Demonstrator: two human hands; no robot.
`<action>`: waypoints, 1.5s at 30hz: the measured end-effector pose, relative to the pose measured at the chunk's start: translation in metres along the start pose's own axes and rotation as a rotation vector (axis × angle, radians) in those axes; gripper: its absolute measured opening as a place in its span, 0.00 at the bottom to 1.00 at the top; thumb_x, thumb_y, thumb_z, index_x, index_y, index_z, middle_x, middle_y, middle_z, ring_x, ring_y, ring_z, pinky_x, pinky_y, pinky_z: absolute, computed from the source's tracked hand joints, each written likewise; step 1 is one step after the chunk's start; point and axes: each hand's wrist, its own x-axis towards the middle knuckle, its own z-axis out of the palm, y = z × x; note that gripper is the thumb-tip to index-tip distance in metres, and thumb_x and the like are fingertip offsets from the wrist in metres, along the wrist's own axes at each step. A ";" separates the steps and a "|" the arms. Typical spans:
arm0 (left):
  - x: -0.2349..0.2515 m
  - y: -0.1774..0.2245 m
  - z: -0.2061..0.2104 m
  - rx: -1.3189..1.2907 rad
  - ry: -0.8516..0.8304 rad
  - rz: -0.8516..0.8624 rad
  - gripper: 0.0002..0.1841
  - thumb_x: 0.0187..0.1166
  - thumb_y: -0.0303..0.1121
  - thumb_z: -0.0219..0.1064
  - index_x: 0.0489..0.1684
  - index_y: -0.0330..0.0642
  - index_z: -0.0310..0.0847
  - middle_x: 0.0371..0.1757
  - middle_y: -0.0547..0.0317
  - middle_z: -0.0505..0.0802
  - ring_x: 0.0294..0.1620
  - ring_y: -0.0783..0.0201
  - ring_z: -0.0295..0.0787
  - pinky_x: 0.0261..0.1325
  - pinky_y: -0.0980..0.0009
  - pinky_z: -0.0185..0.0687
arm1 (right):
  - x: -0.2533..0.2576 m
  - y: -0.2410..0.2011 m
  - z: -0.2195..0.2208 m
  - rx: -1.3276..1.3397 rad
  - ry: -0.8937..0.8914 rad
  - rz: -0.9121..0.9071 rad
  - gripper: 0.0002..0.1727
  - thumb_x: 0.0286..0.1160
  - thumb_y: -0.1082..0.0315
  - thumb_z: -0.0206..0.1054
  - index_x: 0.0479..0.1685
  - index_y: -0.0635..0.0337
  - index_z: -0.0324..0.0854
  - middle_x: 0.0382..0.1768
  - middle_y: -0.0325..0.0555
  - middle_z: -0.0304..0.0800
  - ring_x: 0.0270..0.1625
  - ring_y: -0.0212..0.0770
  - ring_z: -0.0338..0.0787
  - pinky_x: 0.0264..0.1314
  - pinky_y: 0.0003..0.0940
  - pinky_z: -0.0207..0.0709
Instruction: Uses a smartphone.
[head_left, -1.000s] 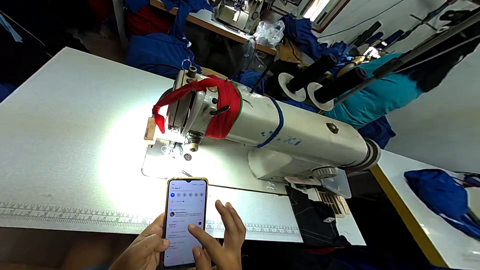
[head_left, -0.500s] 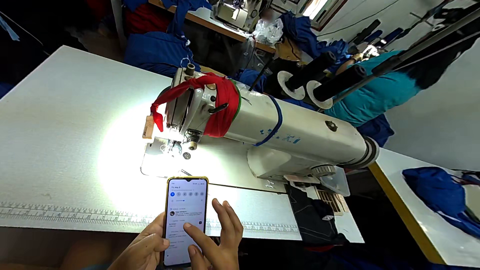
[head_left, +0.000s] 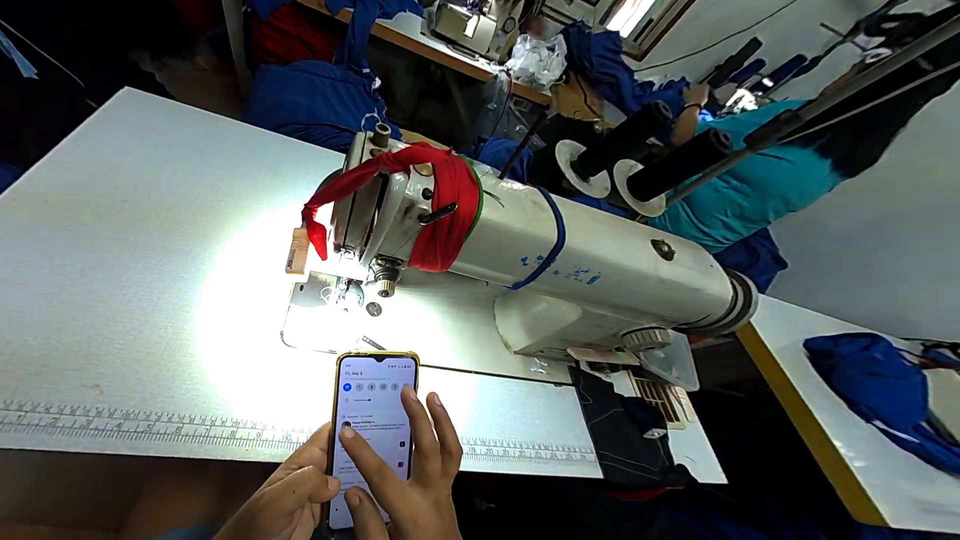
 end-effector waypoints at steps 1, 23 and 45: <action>0.000 0.000 0.000 0.004 0.003 -0.007 0.26 0.77 0.24 0.55 0.78 0.46 0.66 0.69 0.61 0.88 0.71 0.65 0.84 0.75 0.62 0.79 | 0.000 0.001 -0.001 -0.004 0.003 0.007 0.24 0.89 0.43 0.47 0.78 0.25 0.76 0.93 0.44 0.53 0.96 0.51 0.39 0.94 0.52 0.35; -0.002 0.004 0.001 0.031 0.015 -0.022 0.24 0.81 0.27 0.50 0.78 0.49 0.67 0.69 0.59 0.88 0.70 0.62 0.86 0.70 0.59 0.84 | -0.005 0.010 -0.013 0.026 0.108 0.004 0.21 0.91 0.45 0.46 0.69 0.30 0.82 0.91 0.36 0.54 0.96 0.40 0.37 0.96 0.45 0.31; -0.002 0.002 0.002 0.020 -0.021 -0.019 0.25 0.81 0.26 0.50 0.79 0.48 0.67 0.70 0.60 0.88 0.71 0.64 0.85 0.74 0.61 0.80 | 0.006 0.010 -0.004 0.018 0.031 -0.011 0.23 0.89 0.42 0.47 0.76 0.26 0.76 0.94 0.38 0.50 0.97 0.46 0.33 0.95 0.51 0.27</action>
